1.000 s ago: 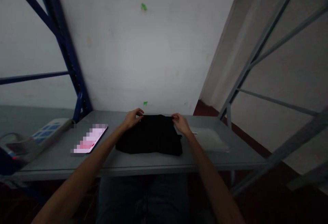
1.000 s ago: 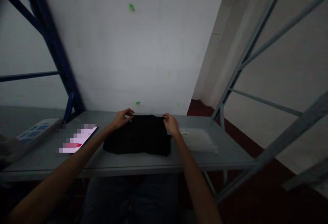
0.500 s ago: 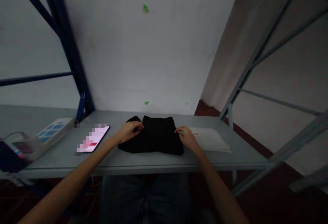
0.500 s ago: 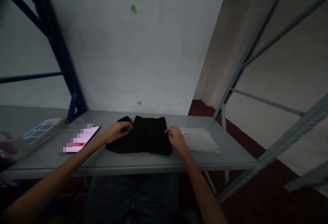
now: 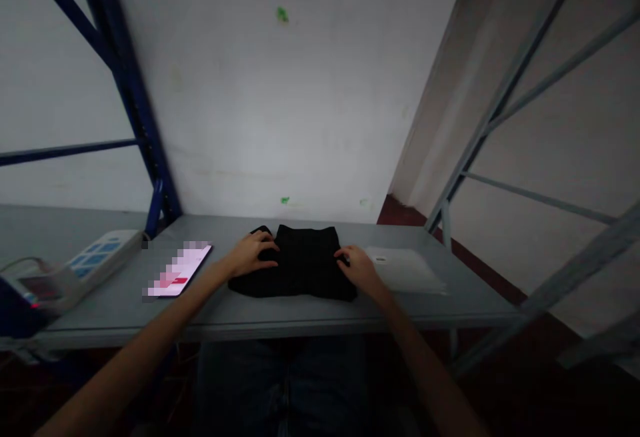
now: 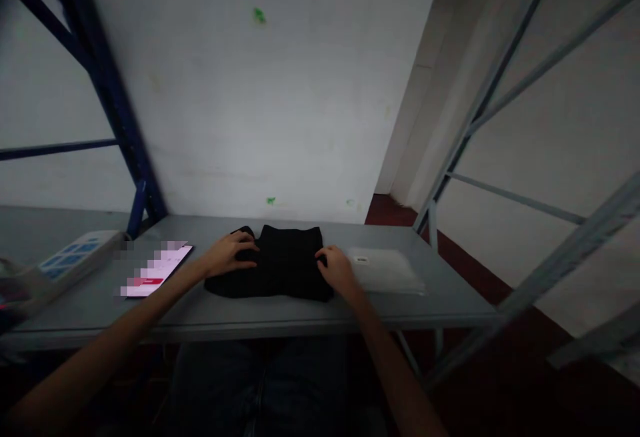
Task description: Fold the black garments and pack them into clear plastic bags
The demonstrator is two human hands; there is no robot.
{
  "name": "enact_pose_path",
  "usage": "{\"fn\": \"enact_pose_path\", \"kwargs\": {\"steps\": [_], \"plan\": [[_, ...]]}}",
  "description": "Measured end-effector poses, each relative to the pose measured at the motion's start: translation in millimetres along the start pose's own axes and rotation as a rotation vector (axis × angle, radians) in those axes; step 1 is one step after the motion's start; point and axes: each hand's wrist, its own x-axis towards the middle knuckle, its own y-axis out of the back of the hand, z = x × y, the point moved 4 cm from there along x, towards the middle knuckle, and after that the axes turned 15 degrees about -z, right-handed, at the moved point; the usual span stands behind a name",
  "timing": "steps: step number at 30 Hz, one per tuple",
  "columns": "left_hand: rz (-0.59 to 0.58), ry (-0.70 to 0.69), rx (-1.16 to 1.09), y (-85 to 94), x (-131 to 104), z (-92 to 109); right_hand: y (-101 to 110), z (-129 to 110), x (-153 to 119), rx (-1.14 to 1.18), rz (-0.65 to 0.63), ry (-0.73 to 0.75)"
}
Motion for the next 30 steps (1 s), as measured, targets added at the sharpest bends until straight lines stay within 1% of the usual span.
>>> {"fn": "enact_pose_path", "kwargs": {"steps": [2,4,8,11,13,14,16,18,19,20,22,23,25,27,30], "plan": [[-0.011,-0.017,-0.032,1.9,-1,-1,0,-1,0,-0.012,0.002,-0.021],[0.009,-0.034,-0.048,6.8,-1,0,1,-2,0,-0.01,0.024,-0.03],[0.065,-0.039,-0.023,18.6,-3,12,7,-3,2,0.024,0.063,-0.007],[0.034,-0.063,-0.025,21.8,-7,23,8,-5,0,0.042,0.069,0.002],[0.016,-0.065,-0.05,21.1,-9,23,7,-6,-3,0.024,0.058,-0.002],[0.028,-0.049,-0.061,20.7,-9,19,7,-8,-4,0.008,0.053,-0.004],[0.119,0.05,-0.062,21.1,-9,3,6,-11,-7,-0.022,0.059,-0.007],[0.263,0.237,-0.044,22.2,-8,-21,9,-16,-10,-0.033,0.079,-0.004],[0.316,0.34,-0.041,21.9,-7,-34,10,-19,-11,-0.03,0.088,0.0],[0.34,0.423,-0.047,20.7,-6,-45,13,-22,-12,-0.024,0.097,0.004],[0.298,0.499,-0.07,16.4,-1,-61,18,-29,-15,-0.008,0.109,0.012],[0.267,0.503,-0.074,14.8,1,-65,21,-32,-16,0.002,0.112,0.014],[0.236,0.476,-0.06,14.3,5,-66,28,-39,-19,0.023,0.122,0.017],[0.255,0.433,-0.048,17.1,5,-61,32,-45,-25,0.045,0.113,0.022],[0.292,0.351,-0.094,22.2,-1,-48,35,-50,-39,0.075,0.046,0.04]]}}
